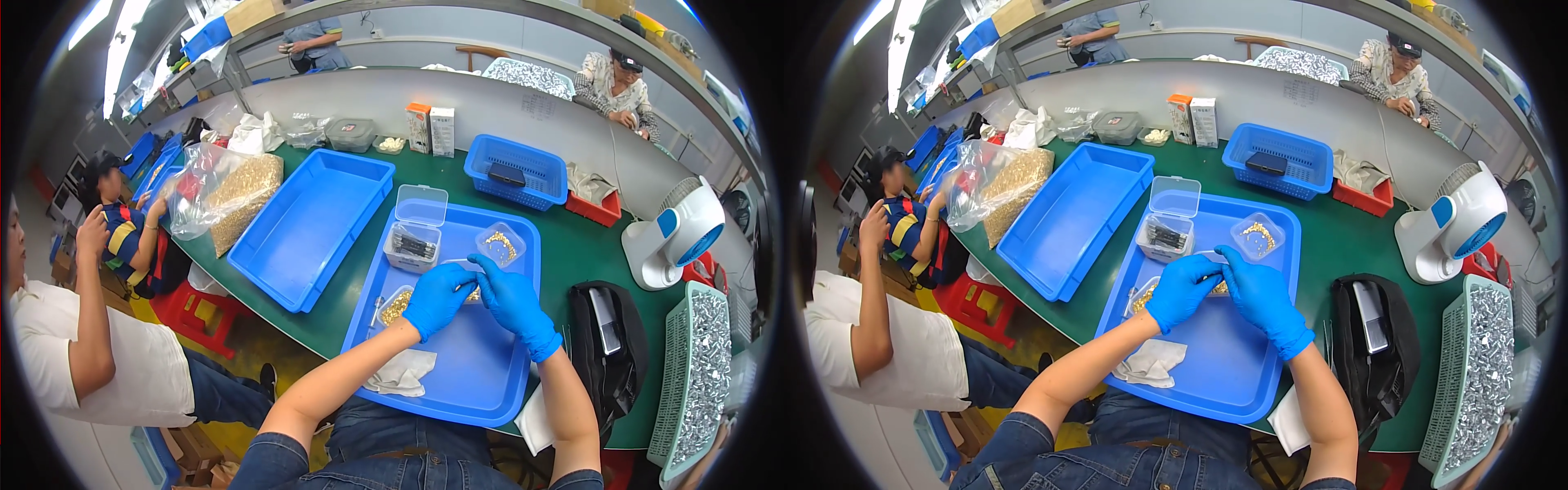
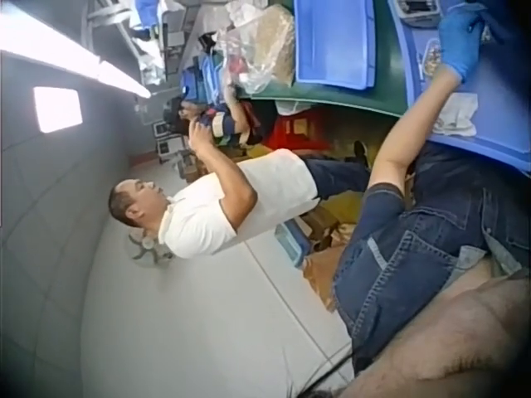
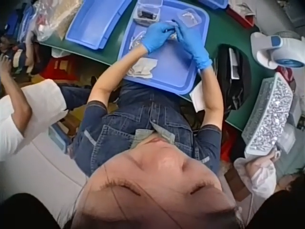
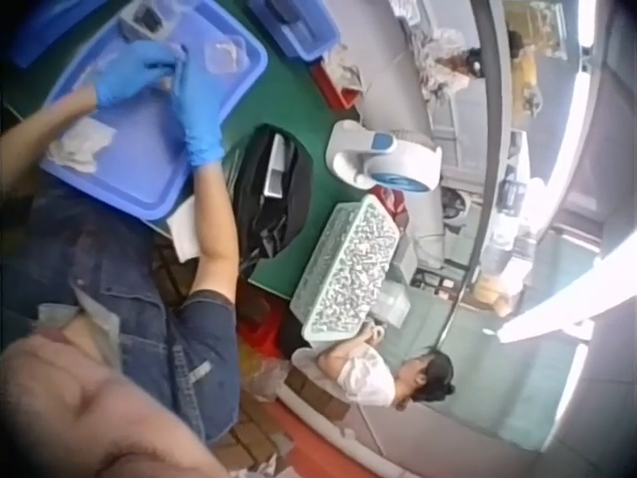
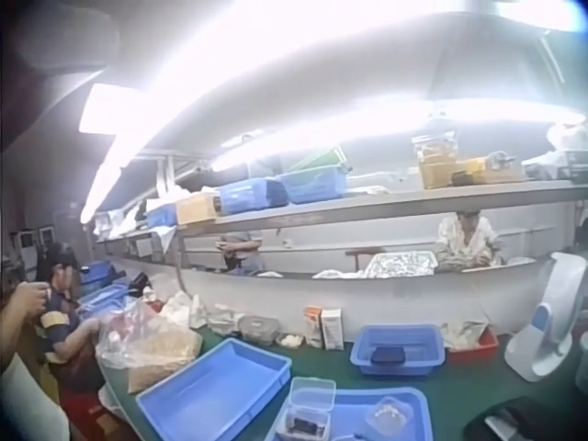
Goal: Sorting small yellow hardware components from a tray into individual plastic containers on a workstation.
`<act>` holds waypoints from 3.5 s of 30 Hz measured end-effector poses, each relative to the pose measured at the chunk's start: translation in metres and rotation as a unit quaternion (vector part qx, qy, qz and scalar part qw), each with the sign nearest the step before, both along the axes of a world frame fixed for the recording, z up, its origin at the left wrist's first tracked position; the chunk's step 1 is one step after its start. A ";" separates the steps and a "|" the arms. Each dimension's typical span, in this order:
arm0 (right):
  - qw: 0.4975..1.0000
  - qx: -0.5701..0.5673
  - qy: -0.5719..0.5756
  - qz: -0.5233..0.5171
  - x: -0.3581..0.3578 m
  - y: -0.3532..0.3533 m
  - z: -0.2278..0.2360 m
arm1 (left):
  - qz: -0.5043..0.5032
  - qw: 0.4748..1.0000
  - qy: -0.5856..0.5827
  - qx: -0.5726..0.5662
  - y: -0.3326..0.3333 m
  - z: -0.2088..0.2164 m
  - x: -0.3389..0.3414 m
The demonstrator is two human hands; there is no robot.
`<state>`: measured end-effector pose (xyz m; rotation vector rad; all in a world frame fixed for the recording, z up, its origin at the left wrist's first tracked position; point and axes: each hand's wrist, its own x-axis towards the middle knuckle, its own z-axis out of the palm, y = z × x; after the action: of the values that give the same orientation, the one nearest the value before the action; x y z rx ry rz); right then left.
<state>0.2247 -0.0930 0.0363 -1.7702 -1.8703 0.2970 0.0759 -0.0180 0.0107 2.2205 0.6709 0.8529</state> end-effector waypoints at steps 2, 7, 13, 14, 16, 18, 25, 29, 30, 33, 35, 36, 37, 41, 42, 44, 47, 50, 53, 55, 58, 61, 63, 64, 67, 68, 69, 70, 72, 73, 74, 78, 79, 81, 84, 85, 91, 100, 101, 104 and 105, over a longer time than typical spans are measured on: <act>1.000 0.027 0.005 -0.002 0.002 0.001 -0.002 | -0.004 1.000 -0.001 -0.016 0.002 -0.002 0.003; 0.999 0.017 -0.041 -0.015 0.002 -0.003 0.012 | 0.002 0.999 0.007 0.051 0.002 -0.008 -0.002; 0.998 0.044 -0.037 -0.037 0.003 0.000 0.007 | 0.017 0.997 -0.046 -0.055 -0.003 0.005 0.001; 0.997 0.055 -0.036 -0.033 0.001 0.001 0.004 | 0.018 0.997 -0.047 -0.054 -0.003 0.005 0.002; 0.998 0.055 -0.025 -0.034 0.000 0.001 0.000 | 0.004 0.995 -0.048 -0.087 -0.002 0.001 0.007; 0.998 0.053 -0.001 -0.037 -0.002 0.000 -0.001 | -0.003 0.994 -0.049 -0.102 -0.001 -0.002 0.007; 0.995 0.067 -0.006 -0.073 -0.001 -0.012 0.029 | 0.013 0.995 0.074 0.058 0.005 -0.012 0.000; 0.989 0.101 0.080 -0.068 0.001 -0.009 0.028 | 0.030 0.998 0.019 -0.046 0.005 -0.006 -0.005; 0.985 0.114 0.112 -0.059 0.003 -0.008 0.026 | 0.027 0.998 0.020 -0.045 0.004 -0.002 -0.006; 0.974 0.055 0.221 -0.012 -0.006 -0.007 0.017 | -0.008 0.918 -0.135 -0.374 0.005 0.013 -0.022; 0.959 0.028 0.280 0.011 -0.013 -0.006 0.010 | -0.002 0.903 -0.144 -0.404 0.002 0.019 -0.041; 0.959 -0.008 0.280 0.035 -0.018 -0.006 0.006 | 0.006 0.887 -0.158 -0.433 -0.001 0.020 -0.052; 0.957 -0.044 0.279 0.060 -0.022 -0.005 0.002 | 0.015 0.870 -0.171 -0.462 -0.004 0.019 -0.058; 0.964 -0.017 0.245 0.101 -0.048 -0.009 -0.021 | 0.061 0.827 -0.233 -0.508 -0.019 0.002 -0.088; 0.969 0.012 0.223 0.106 -0.052 -0.010 -0.026 | 0.064 0.827 -0.229 -0.509 -0.019 -0.001 -0.092; 0.968 0.019 0.230 0.097 -0.057 -0.012 -0.027 | 0.079 0.819 -0.257 -0.507 -0.022 -0.005 -0.096; 0.968 0.034 0.236 0.075 -0.062 -0.014 -0.029 | 0.093 0.814 -0.275 -0.503 -0.026 -0.005 -0.099; 0.970 0.057 0.224 0.074 -0.063 -0.013 -0.032 | 0.098 0.816 -0.280 -0.497 -0.025 -0.003 -0.099; 0.970 0.055 0.221 0.083 -0.063 -0.014 -0.029 | 0.089 0.820 -0.275 -0.494 -0.024 -0.005 -0.100; 0.970 0.053 0.221 0.085 -0.063 -0.014 -0.029 | 0.088 0.821 -0.274 -0.493 -0.026 -0.005 -0.099; 0.973 0.064 0.204 0.089 -0.063 -0.014 -0.030 | 0.085 0.825 -0.273 -0.488 -0.027 -0.004 -0.097; 0.973 0.070 0.200 0.090 -0.062 -0.014 -0.030 | 0.082 0.824 -0.278 -0.487 -0.027 -0.006 -0.098; 0.973 0.072 0.197 0.091 -0.062 -0.014 -0.030 | 0.087 0.831 -0.277 -0.475 -0.028 -0.005 -0.096; 0.976 0.075 0.186 0.091 -0.062 -0.014 -0.030 | 0.092 0.838 -0.276 -0.463 -0.029 -0.004 -0.095; 0.979 0.079 0.162 0.092 -0.062 -0.015 -0.030 | 0.107 0.858 -0.269 -0.425 -0.033 -0.004 -0.092; 0.980 0.081 0.158 0.092 -0.062 -0.015 -0.031 | 0.117 0.870 -0.263 -0.400 -0.034 -0.005 -0.090; 0.980 0.083 0.154 0.092 -0.062 -0.015 -0.031 | 0.126 0.882 -0.257 -0.373 -0.035 -0.005 -0.090; 0.981 0.085 0.150 0.092 -0.062 -0.015 -0.031 | 0.126 0.882 -0.257 -0.373 -0.036 -0.004 -0.090; 0.980 0.086 0.157 0.091 -0.063 -0.015 -0.032 | 0.119 0.879 -0.256 -0.384 -0.036 -0.003 -0.090; 0.978 0.086 0.165 0.090 -0.063 -0.015 -0.033 | 0.116 0.877 -0.255 -0.389 -0.036 -0.003 -0.090; 0.977 0.087 0.172 0.090 -0.063 -0.015 -0.033 | 0.116 0.877 -0.256 -0.389 -0.035 -0.002 -0.090; 0.976 0.088 0.176 0.092 -0.063 -0.015 -0.032 | 0.110 0.868 -0.269 -0.403 -0.034 -0.001 -0.091; 0.976 0.088 0.176 0.092 -0.064 -0.015 -0.031 | 0.108 0.866 -0.272 -0.406 -0.034 -0.001 -0.091; 0.974 0.099 0.185 0.086 -0.064 -0.016 -0.029 | 0.106 0.861 -0.278 -0.413 -0.033 -0.001 -0.092; 0.974 0.105 0.182 0.084 -0.064 -0.015 -0.029 | 0.112 0.873 -0.268 -0.391 -0.035 -0.006 -0.091; 0.975 0.105 0.175 0.086 -0.063 -0.015 -0.030 | 0.114 0.879 -0.264 -0.381 -0.036 -0.007 -0.091; 0.980 0.106 0.147 0.084 -0.062 -0.015 -0.029 | 0.116 0.890 -0.256 -0.358 -0.037 -0.007 -0.089; 0.985 0.114 0.102 0.086 -0.060 -0.013 -0.031 | 0.114 0.925 -0.197 -0.303 -0.034 -0.010 -0.092; 0.985 0.109 0.100 0.090 -0.060 -0.013 -0.032 | 0.109 0.926 -0.190 -0.309 -0.034 -0.009 -0.092; 0.986 0.098 0.092 0.098 -0.059 -0.013 -0.034 | 0.102 0.934 -0.176 -0.295 -0.033 -0.013 -0.095; 0.987 0.091 0.086 0.101 -0.059 -0.013 -0.034 | 0.099 0.937 -0.168 -0.288 -0.033 -0.014 -0.095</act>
<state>0.1653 -0.1060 0.0019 -1.3934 -1.8896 0.3311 -0.0196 -0.0511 -0.0034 1.4601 0.8541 0.9571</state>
